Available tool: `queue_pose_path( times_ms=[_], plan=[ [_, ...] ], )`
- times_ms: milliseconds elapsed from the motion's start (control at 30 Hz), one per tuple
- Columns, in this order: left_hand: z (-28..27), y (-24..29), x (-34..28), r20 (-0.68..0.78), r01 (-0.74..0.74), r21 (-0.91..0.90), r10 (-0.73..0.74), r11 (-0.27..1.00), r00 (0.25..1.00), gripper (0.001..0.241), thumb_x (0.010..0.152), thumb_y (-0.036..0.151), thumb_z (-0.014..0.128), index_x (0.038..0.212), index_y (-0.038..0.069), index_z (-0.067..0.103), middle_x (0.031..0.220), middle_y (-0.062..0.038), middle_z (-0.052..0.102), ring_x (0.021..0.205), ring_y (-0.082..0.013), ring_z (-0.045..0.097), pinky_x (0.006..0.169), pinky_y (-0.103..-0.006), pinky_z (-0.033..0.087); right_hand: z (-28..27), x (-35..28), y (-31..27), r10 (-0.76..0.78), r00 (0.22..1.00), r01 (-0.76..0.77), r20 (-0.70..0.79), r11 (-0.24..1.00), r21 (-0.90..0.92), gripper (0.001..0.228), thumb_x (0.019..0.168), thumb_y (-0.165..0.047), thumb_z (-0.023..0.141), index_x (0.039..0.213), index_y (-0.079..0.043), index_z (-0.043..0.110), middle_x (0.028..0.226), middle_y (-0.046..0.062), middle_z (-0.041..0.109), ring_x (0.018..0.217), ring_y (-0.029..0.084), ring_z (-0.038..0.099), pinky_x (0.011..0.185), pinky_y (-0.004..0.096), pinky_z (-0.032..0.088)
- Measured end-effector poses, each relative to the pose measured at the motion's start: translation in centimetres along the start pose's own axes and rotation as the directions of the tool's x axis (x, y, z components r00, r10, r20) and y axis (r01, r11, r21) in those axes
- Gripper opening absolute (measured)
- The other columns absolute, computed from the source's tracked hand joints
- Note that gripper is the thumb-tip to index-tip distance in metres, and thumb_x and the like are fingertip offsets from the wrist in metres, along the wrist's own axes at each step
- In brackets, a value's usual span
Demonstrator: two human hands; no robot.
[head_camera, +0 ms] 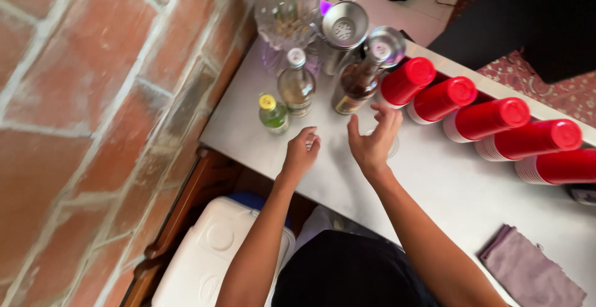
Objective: Organizing red plastic cups by stacking them and wiping down the metal bar counter with a cloth.
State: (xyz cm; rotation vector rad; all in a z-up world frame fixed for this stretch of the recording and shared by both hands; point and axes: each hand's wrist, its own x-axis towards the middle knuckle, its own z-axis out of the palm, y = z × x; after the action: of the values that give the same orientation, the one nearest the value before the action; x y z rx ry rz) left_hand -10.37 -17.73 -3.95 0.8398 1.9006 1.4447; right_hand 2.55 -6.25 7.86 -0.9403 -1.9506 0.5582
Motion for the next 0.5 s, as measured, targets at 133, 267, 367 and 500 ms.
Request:
queue_pose_path(
  times_ms=[133, 267, 367, 500],
  plan=[
    [-3.2, -3.5, -3.1, -0.104, 0.019, 0.034, -0.015, 0.999, 0.994, 0.025, 0.095, 0.008, 0.069, 0.119, 0.001, 0.066, 0.095, -0.014, 0.078, 0.089, -0.0222, 0.078, 0.076, -0.0335, 0.063, 1.3, -2.5, -0.4, -0.011, 0.998, 0.008, 0.060, 0.999, 0.050, 0.041, 0.088, 0.000, 0.079, 0.121, -0.005, 0.056, 0.114, 0.014, 0.050, 0.101, 0.028, 0.051, 0.088, 0.041, 0.048],
    [-6.0, -3.8, -4.0, -0.288, 0.035, 0.087, -0.009, 0.996, 0.958, 0.037, 0.090, 0.008, 0.076, 0.122, 0.003, 0.058, 0.100, -0.015, 0.073, 0.088, -0.0227, 0.076, 0.077, -0.0334, 0.063, 3.2, -2.1, -2.1, -0.046, 0.983, 0.015, 0.175, 0.985, 0.174, 0.035, 0.090, 0.001, 0.076, 0.119, -0.005, 0.059, 0.116, 0.012, 0.055, 0.096, 0.025, 0.060, 0.082, 0.036, 0.054],
    [-7.8, 0.4, -3.5, -0.349, 0.052, 0.087, -0.019, 0.995, 0.937, 0.064, 0.080, 0.011, 0.083, 0.133, 0.003, 0.048, 0.117, -0.020, 0.063, 0.095, -0.0273, 0.070, 0.078, -0.0361, 0.061, 4.7, -0.3, -4.5, -0.094, 0.970, 0.029, 0.226, 0.961, 0.274, 0.048, 0.090, 0.000, 0.078, 0.131, -0.004, 0.055, 0.126, 0.014, 0.055, 0.107, 0.026, 0.063, 0.089, 0.035, 0.058],
    [-8.4, 3.1, -1.7, -0.334, -0.099, 0.183, 0.156, 0.978, 0.930, 0.095, 0.073, 0.016, 0.092, 0.149, 0.002, 0.038, 0.138, -0.024, 0.053, 0.115, -0.0362, 0.062, 0.090, -0.0429, 0.055, 6.9, 2.4, -6.2, -0.120, 0.962, 0.033, 0.244, 0.943, 0.332, 0.084, 0.086, -0.006, 0.085, 0.154, -0.001, 0.036, 0.144, 0.021, 0.048, 0.133, 0.033, 0.056, 0.107, 0.040, 0.053]
  ],
)
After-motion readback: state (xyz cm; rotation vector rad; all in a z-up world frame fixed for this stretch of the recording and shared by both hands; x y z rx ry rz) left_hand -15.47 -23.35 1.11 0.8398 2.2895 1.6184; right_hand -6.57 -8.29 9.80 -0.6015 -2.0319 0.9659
